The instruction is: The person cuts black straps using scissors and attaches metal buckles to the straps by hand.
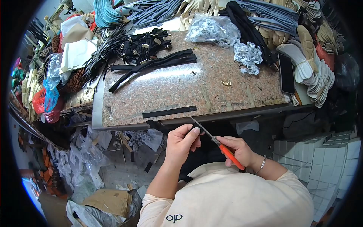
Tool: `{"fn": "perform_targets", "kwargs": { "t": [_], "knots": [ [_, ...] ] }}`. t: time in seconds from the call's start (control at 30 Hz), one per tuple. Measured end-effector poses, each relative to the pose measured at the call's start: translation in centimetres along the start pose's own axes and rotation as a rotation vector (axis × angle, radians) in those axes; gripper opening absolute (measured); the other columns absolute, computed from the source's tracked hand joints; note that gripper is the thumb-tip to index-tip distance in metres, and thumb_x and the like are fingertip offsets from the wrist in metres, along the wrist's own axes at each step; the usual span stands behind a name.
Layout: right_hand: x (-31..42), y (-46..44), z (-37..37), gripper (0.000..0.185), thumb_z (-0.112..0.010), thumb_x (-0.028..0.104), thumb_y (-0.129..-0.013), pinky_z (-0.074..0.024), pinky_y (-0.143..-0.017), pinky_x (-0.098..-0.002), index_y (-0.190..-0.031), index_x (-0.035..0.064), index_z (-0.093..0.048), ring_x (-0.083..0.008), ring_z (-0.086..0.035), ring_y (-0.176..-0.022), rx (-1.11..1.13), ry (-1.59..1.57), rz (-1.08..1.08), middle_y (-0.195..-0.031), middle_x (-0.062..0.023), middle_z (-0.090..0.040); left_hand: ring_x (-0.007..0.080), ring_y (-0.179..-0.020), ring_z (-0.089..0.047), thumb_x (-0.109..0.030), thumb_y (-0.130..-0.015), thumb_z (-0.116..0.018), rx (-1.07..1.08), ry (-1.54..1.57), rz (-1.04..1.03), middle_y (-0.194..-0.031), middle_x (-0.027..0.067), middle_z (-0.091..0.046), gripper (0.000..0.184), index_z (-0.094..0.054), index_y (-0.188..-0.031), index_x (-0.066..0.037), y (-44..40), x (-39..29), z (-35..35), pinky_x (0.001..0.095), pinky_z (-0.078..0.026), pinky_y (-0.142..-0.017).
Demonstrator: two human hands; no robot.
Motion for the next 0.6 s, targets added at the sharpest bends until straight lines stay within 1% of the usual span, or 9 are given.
{"fn": "perform_targets", "kwargs": {
  "t": [0.13,0.27,0.33,0.37,0.47,0.5,0.53,0.57,0.6],
  "knots": [
    [-0.2,0.2,-0.1,0.082,-0.084,0.012,-0.051,-0.0429,-0.064,-0.0243,-0.124,0.0000,-0.050,-0.0169,-0.052,-0.071,-0.014,0.004,-0.013,-0.100,-0.0096,-0.061,0.0061,-0.047,-0.046,-0.011,-0.085,-0.055,0.002,0.006,0.003,-0.056,0.0027,-0.055,0.014,-0.063,-0.082,0.001,0.0,0.1,0.1,0.0151,-0.035,-0.043],
    [-0.3,0.4,0.4,0.082,-0.083,0.008,-0.050,-0.0454,-0.067,-0.0243,-0.125,0.0001,-0.049,-0.0170,-0.055,-0.075,-0.069,0.048,-0.044,-0.106,-0.0110,-0.062,0.0063,-0.049,-0.047,-0.011,-0.085,-0.055,0.009,0.016,0.016,-0.058,0.0031,-0.056,0.014,-0.063,-0.086,0.000,0.3,0.2,0.1,0.0149,-0.034,-0.044],
    [0.4,0.1,1.8,0.082,-0.082,0.004,-0.049,-0.0459,-0.065,-0.0247,-0.125,0.0012,-0.050,-0.0167,-0.055,-0.071,-0.200,0.109,-0.113,-0.099,-0.0099,-0.063,0.0063,-0.049,-0.047,-0.011,-0.085,-0.055,-0.029,0.012,-0.019,-0.059,0.0033,-0.056,0.013,-0.063,-0.088,0.000,0.7,-0.3,0.3,0.0149,-0.034,-0.044],
    [1.4,-0.6,2.5,0.068,-0.073,-0.003,-0.060,-0.0420,-0.049,-0.0230,-0.124,0.0012,-0.050,-0.0128,-0.052,-0.065,-0.328,0.049,-0.127,-0.087,-0.0068,-0.060,0.0063,-0.050,-0.048,-0.010,-0.085,-0.055,-0.067,0.012,-0.047,-0.060,0.0035,-0.056,0.014,-0.063,-0.090,0.000,1.0,-0.6,0.4,0.0148,-0.034,-0.045],
    [3.3,-1.6,6.7,0.068,-0.071,-0.006,-0.057,-0.0455,-0.058,-0.0278,-0.122,0.0054,-0.054,-0.0174,-0.053,-0.066,-0.459,0.552,-0.071,-0.090,-0.0076,-0.061,0.0071,-0.054,-0.049,-0.009,-0.085,-0.055,-0.150,0.001,-0.159,-0.063,0.0046,-0.057,0.015,-0.063,-0.096,-0.002,2.5,-1.5,1.7,0.0160,-0.034,-0.047],
    [3.8,-1.5,7.9,0.067,-0.070,-0.006,-0.057,-0.0463,-0.062,-0.0295,-0.121,0.0070,-0.055,-0.0196,-0.055,-0.067,-0.477,0.709,-0.084,-0.093,-0.0087,-0.062,0.0083,-0.053,-0.049,-0.004,-0.085,-0.051,-0.113,-0.057,-0.153,-0.063,0.0054,-0.057,0.019,-0.061,-0.101,-0.001,2.4,-2.1,1.3,0.0192,-0.038,-0.048],
    [3.7,-1.7,10.4,0.060,-0.070,-0.002,-0.060,-0.0465,-0.069,-0.0306,-0.118,0.0090,-0.057,-0.0228,-0.057,-0.071,-0.564,0.930,-0.190,-0.096,-0.0107,-0.062,0.0090,-0.052,-0.049,-0.003,-0.085,-0.049,-0.090,0.067,-0.460,-0.065,0.0057,-0.057,0.021,-0.059,-0.104,-0.001,4.1,-3.1,3.0,0.0209,-0.040,-0.048],
    [3.8,-1.6,11.2,0.056,-0.069,0.001,-0.062,-0.0464,-0.069,-0.0303,-0.117,0.0079,-0.058,-0.0234,-0.057,-0.073,-0.591,0.971,-0.213,-0.095,-0.0107,-0.062,0.0097,-0.051,-0.048,-0.002,-0.086,-0.048,-0.064,0.199,-0.763,-0.066,0.0060,-0.057,0.024,-0.057,-0.108,0.000,6.0,-3.8,5.1,0.0226,-0.042,-0.049],
    [3.9,-1.3,11.9,0.052,-0.069,0.004,-0.064,-0.0462,-0.070,-0.0299,-0.115,0.0067,-0.059,-0.0241,-0.057,-0.074,-0.614,1.010,-0.237,-0.094,-0.0106,-0.062,0.0091,-0.049,-0.047,-0.001,-0.086,-0.047,-0.097,0.043,-0.744,-0.066,0.0040,-0.055,0.031,-0.053,-0.116,-0.003,6.2,-4.0,5.3,0.0254,-0.044,-0.049]
  ]
}}
Point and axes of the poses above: each hand's wrist, its own y-axis away from the middle knuckle, its own z-axis out of the back of the hand, x = y × z, the point moved 1 cm from there along -y, towards the middle knuckle
